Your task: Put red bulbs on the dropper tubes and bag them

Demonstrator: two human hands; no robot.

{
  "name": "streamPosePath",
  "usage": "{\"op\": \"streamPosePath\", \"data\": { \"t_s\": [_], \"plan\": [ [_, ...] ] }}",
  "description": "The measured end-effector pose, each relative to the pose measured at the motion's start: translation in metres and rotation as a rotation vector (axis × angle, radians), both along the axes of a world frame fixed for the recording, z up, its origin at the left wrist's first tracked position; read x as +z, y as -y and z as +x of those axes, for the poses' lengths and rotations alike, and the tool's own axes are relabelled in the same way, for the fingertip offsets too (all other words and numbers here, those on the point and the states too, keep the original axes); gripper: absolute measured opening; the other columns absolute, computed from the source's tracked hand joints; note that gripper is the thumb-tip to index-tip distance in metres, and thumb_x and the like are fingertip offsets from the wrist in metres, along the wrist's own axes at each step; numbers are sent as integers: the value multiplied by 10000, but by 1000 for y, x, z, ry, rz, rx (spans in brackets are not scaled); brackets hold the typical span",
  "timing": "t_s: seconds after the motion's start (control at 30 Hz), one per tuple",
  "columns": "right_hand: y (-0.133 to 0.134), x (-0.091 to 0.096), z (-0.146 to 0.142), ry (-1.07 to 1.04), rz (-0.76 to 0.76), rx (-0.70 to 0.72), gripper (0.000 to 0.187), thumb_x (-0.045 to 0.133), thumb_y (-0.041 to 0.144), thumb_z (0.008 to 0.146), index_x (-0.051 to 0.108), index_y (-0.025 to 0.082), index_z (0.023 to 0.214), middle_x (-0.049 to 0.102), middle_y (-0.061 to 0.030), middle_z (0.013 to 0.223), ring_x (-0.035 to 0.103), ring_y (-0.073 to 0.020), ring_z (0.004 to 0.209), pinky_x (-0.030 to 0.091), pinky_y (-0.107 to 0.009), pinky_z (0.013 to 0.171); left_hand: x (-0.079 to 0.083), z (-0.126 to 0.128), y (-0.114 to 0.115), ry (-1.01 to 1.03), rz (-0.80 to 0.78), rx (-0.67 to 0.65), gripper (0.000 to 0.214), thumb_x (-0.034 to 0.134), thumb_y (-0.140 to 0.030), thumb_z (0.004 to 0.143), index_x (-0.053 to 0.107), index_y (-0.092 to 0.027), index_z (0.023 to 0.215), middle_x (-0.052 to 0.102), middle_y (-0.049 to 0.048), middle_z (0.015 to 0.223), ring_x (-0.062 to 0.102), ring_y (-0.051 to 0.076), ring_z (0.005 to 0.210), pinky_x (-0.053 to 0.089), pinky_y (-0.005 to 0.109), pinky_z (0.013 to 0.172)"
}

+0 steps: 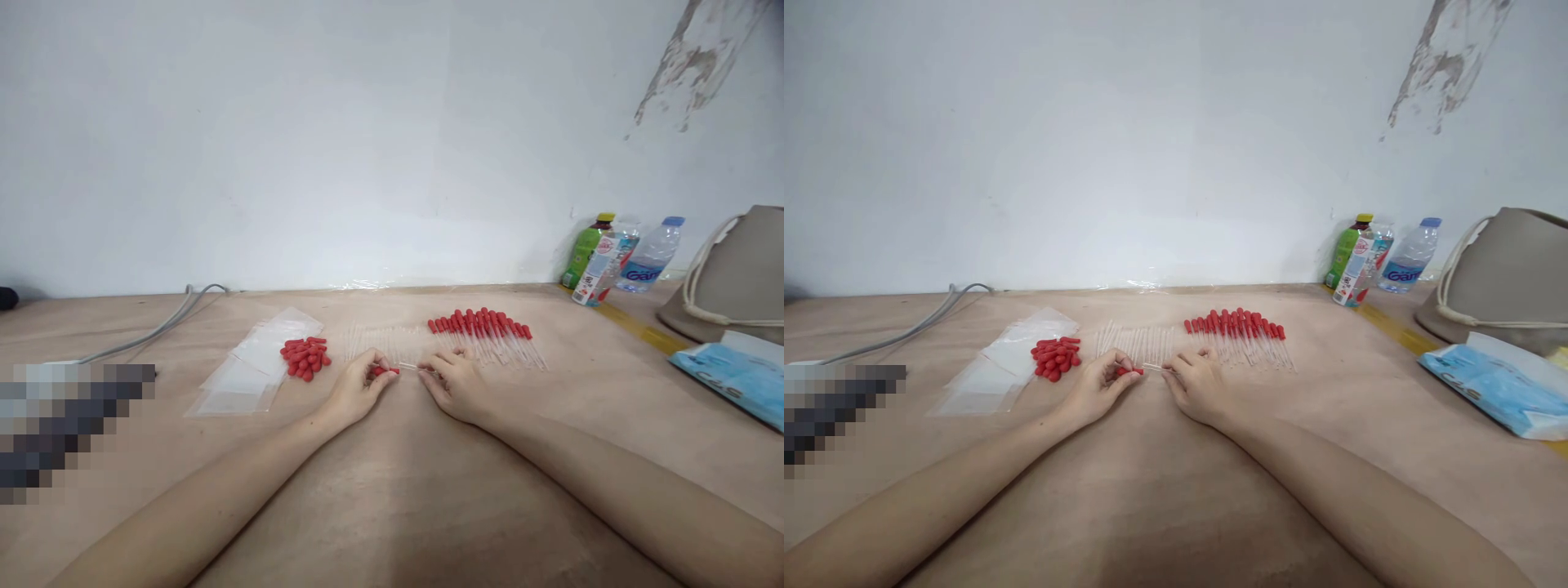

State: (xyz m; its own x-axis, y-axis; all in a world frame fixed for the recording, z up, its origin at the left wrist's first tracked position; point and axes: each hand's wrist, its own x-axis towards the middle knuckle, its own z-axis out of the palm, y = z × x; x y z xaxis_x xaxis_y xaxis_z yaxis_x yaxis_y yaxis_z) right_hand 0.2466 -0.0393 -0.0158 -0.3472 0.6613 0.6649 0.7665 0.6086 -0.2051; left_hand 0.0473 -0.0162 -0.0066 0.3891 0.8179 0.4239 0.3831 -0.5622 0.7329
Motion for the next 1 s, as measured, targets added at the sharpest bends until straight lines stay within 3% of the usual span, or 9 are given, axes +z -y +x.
{"op": "streamPosePath", "data": {
  "t_s": [0.17, 0.47, 0.73, 1.0],
  "plan": [
    [0, 1, -2, -51, 2, -5, 157, 432, 225, 825, 580, 180, 854, 628, -28, 810, 526, -119, 664, 267, -310, 756, -2, -1, -4, 50, 36, 90, 156, 528, -287, 777, 496, -171, 876, 574, 21, 814, 547, 141, 760, 429, 248, 645],
    [5, 1, -4, 3, 11, 70, 171, 426, 247, 833, 581, 181, 865, 617, -10, 726, 527, -109, 655, 256, -306, 770, -3, 0, -4, 108, -108, -35, 213, 522, -320, 783, 493, -154, 913, 606, 37, 806, 593, 142, 702, 473, 274, 647],
    [3, 2, -4, 95, 63, 53, 194, 389, 182, 848, 580, 182, 879, 613, -22, 761, 522, -120, 709, 242, -323, 816, -1, -1, 0, 33, -73, -70, 178, 507, -309, 791, 545, -152, 864, 612, 24, 774, 576, 136, 703, 464, 252, 637],
    [-2, 3, 4, 112, 28, 138, 214, 385, 160, 849, 582, 200, 921, 581, -13, 779, 503, -114, 729, 243, -321, 796, 4, -2, 4, -48, -68, -111, 174, 476, -295, 805, 572, -151, 823, 580, 1, 691, 550, 117, 644, 449, 227, 599]
  ]
}}
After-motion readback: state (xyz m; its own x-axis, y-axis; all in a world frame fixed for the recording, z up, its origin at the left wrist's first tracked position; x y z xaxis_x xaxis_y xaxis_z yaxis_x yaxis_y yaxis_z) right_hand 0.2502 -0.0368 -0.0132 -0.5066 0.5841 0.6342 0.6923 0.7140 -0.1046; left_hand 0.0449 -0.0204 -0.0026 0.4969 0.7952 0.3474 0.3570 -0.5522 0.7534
